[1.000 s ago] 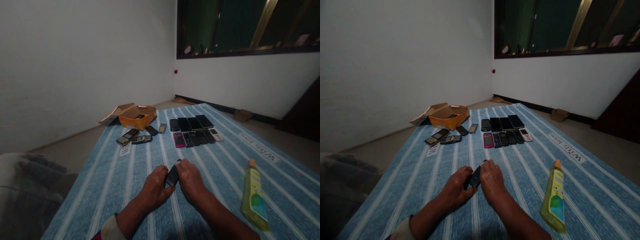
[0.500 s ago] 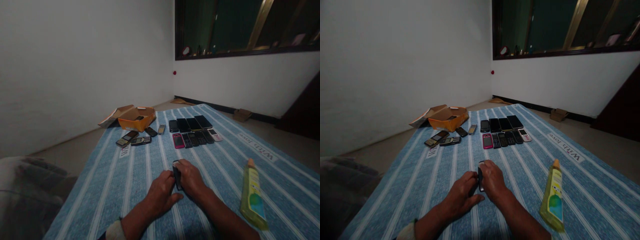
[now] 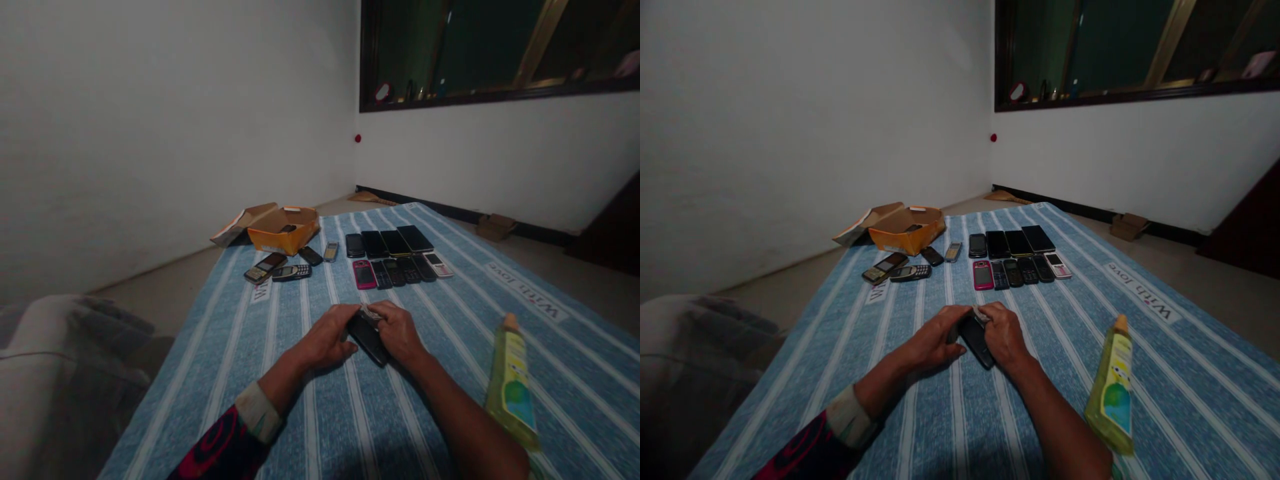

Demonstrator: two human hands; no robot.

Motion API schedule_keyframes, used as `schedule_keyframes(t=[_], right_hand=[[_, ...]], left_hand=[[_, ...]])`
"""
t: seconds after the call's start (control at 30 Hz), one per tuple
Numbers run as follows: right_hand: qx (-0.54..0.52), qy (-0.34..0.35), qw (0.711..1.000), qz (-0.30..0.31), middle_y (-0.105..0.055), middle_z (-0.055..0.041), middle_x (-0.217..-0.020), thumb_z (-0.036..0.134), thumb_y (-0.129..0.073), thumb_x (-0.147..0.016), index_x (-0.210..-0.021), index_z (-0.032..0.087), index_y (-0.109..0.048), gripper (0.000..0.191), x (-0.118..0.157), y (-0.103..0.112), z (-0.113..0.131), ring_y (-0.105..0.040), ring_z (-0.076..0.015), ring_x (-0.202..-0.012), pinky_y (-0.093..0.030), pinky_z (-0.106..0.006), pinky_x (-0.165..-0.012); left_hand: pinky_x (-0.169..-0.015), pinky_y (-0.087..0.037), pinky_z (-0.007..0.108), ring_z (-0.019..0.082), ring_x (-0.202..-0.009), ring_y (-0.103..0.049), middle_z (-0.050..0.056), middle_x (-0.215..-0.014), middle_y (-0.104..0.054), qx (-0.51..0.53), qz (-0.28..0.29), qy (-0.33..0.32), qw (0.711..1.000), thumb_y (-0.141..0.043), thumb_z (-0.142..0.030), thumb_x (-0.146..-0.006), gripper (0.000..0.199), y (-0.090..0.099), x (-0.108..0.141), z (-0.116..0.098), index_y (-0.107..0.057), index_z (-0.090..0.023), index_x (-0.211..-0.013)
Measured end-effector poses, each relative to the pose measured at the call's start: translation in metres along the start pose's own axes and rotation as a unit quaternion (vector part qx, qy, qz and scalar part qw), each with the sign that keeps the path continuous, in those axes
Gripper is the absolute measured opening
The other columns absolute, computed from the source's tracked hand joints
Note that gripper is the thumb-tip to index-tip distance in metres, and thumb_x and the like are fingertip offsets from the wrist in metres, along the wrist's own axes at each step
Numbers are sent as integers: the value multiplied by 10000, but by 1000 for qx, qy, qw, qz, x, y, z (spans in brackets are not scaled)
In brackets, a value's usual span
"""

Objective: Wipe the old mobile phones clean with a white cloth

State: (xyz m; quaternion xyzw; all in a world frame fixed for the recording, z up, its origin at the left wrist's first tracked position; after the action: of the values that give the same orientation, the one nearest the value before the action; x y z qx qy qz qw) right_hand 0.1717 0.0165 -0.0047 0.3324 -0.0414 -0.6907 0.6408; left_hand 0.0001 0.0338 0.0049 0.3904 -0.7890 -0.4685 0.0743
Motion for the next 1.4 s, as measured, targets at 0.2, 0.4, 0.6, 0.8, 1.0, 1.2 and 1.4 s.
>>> schedule_keyframes(t=[0.2, 0.4, 0.6, 0.8, 1.0, 1.2, 1.4], right_hand=[[48, 9, 999, -24, -712, -52, -945, -44, -403, -647, -966, 175, -737, 511, -2, 9, -1, -657, -183, -932, -499, -313, -884], [196, 88, 976, 15, -679, -88, -1004, -31, -414, -812, -1061, 162, -691, 420, 12, -11, 20, -615, -198, -959, -476, -312, -860], [334, 172, 922, 90, -668, -121, -984, 60, -491, -910, -991, 119, -684, 217, 21, -33, 37, -560, -252, -1005, -427, -380, -888], [398, 46, 914, 56, -655, -135, -934, 52, -480, -910, -1009, 107, -681, 231, 20, -21, 24, -576, -257, -898, -450, -377, -821], [371, 118, 920, 45, -655, -181, -1121, 30, -495, -887, -1104, 79, -655, 274, 34, -43, 35, -549, -292, -1123, -414, -428, -994], [412, 33, 909, 55, -673, -164, -1008, 31, -454, -903, -1060, 86, -666, 270, 27, -27, 28, -611, -273, -964, -485, -381, -858], [395, 89, 913, 44, -635, -221, -1194, -5, -474, -864, -1168, 42, -629, 345, 42, -49, 32, -558, -311, -1157, -441, -435, -991]], left_hand=[[-904, -490, 406, 231, -1007, -602, 61, -1124, -642, 24, -16, 77, 997, -752, -175, -640, 832, -4, -7, 12, -400, -201, -1393], [-811, -499, 390, 228, -912, -575, 41, -959, -635, -59, -73, 124, 988, -756, -228, -650, 777, 1, 5, 11, -445, -157, -1359], [-789, -503, 373, 219, -896, -557, 61, -954, -631, -88, -108, 119, 983, -675, -251, -742, 592, -3, 9, 2, -494, -136, -1293], [-807, -499, 407, 239, -924, -551, 65, -966, -628, -112, -103, 124, 981, -707, -248, -720, 602, -5, 11, 1, -492, -150, -1273], [-801, -501, 409, 246, -929, -549, 92, -1011, -616, -136, -105, 93, 981, -623, -275, -804, 462, -7, 15, -1, -513, -148, -1234], [-800, -498, 416, 265, -961, -535, 94, -1017, -608, -163, -94, 110, 976, -645, -282, -798, 446, -8, 17, -7, -509, -161, -1206], [-796, -501, 410, 269, -956, -532, 104, -1007, -606, -191, -81, 117, 971, -606, -274, -818, 395, -9, 18, -11, -521, -140, -1180]])
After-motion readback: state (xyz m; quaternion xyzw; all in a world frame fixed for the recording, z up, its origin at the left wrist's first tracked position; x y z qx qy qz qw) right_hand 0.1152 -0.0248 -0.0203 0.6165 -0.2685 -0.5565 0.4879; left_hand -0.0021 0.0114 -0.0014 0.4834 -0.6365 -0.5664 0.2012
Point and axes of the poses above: each hand's wrist, its own x-axis away from the middle knuckle, its own y-axis out of the back of the hand, z = x × y, the point moved 3 cm from there along -x, towards the middle knuckle
